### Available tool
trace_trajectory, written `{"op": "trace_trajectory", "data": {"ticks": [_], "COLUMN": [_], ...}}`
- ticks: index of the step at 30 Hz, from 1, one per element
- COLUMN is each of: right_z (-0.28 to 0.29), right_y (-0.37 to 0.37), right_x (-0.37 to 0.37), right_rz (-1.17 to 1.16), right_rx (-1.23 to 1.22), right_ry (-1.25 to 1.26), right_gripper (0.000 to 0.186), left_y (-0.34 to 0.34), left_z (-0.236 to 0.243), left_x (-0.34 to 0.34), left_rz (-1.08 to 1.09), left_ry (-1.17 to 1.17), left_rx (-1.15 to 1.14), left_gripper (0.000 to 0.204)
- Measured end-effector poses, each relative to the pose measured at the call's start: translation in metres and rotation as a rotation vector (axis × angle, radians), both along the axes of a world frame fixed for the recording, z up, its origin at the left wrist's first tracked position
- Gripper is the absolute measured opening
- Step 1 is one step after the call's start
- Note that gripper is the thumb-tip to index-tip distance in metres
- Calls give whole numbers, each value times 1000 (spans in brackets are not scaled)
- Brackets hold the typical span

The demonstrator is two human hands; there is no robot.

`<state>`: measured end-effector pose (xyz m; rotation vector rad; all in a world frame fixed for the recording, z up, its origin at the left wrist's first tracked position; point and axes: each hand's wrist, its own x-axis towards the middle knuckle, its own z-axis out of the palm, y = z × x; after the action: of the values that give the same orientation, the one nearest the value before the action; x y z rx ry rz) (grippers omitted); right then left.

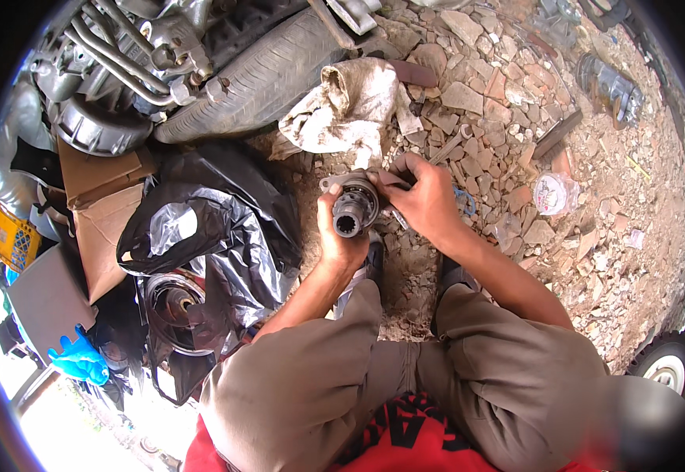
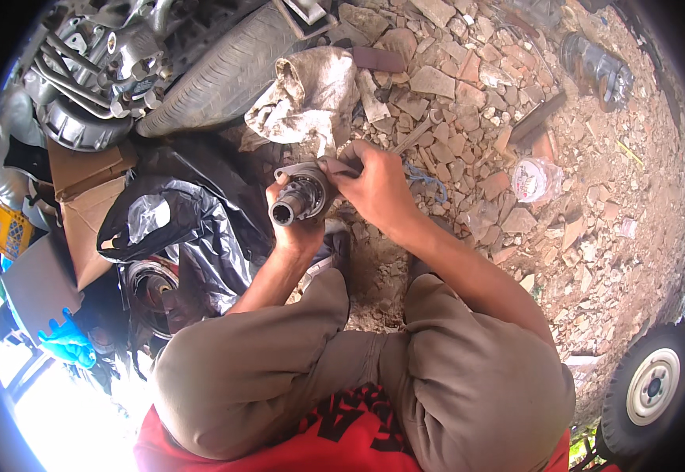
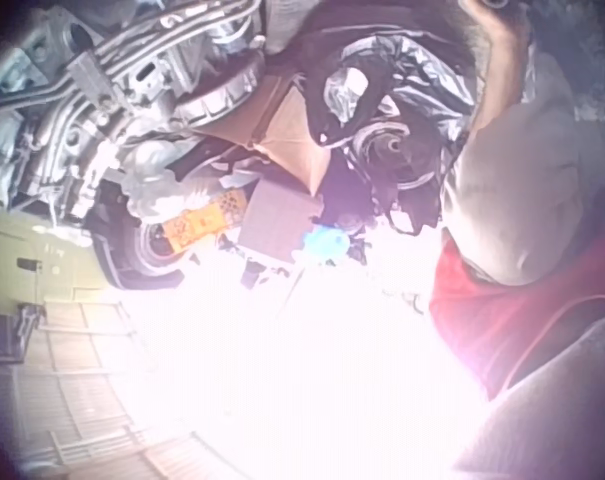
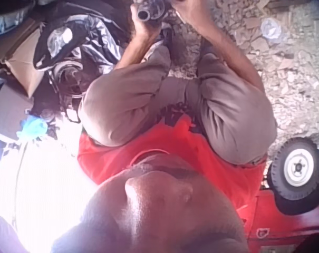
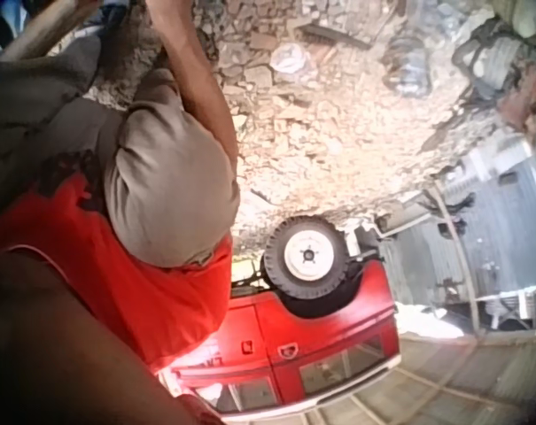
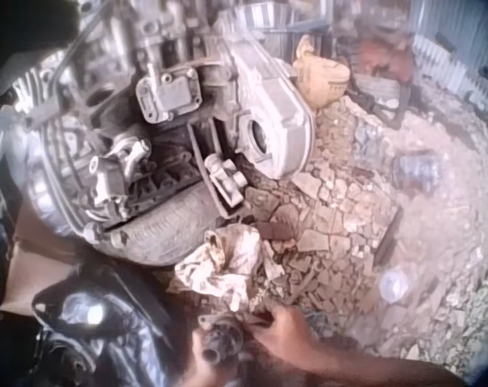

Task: The person works on a disassembled engine block, using a wrench to loosen bolts and remove a component. They then clean the removed part with a cloth and use a small tool to scrape or adjust internal surfaces.

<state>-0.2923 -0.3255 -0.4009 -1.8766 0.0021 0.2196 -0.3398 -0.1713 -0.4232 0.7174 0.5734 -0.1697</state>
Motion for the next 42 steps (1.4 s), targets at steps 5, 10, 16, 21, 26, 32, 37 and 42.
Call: {"op": "trace_trajectory", "data": {"ticks": [5, 10, 16, 21, 26, 32, 37, 42], "right_z": [-4, -4, -2, -15, 5, 2, 10, 1], "right_y": [-4, -4, -9, -16, -40, -38, -25, -11], "right_x": [-16, -6, -13, 32, 42, 21, 7, -13], "right_rz": [28, 32, 109, -15, -182, -87, 2, 47], "right_rx": [-34, 9, -86, 13, 223, 130, 50, -23], "right_ry": [-68, -27, -45, -161, 94, 40, -23, -17], "right_gripper": [23, 23, 22, 17, 27, 27, 23, 22], "left_y": [5, 3, 5, -5, -4, 4, 5, 2], "left_z": [12, -4, 7, 12, 16, 3, 4, 4], "left_x": [3, -1, 5, -1, 11, 5, 7, 10], "left_rz": [2, 9, 64, -62, 18, 106, 131, 141], "left_ry": [56, 89, 125, 126, 168, 96, 114, 174], "left_rx": [6, -6, 11, 12, -107, -148, -142, -138], "left_gripper": [48, 42, 41, 41, 39, 34, 32, 35]}}
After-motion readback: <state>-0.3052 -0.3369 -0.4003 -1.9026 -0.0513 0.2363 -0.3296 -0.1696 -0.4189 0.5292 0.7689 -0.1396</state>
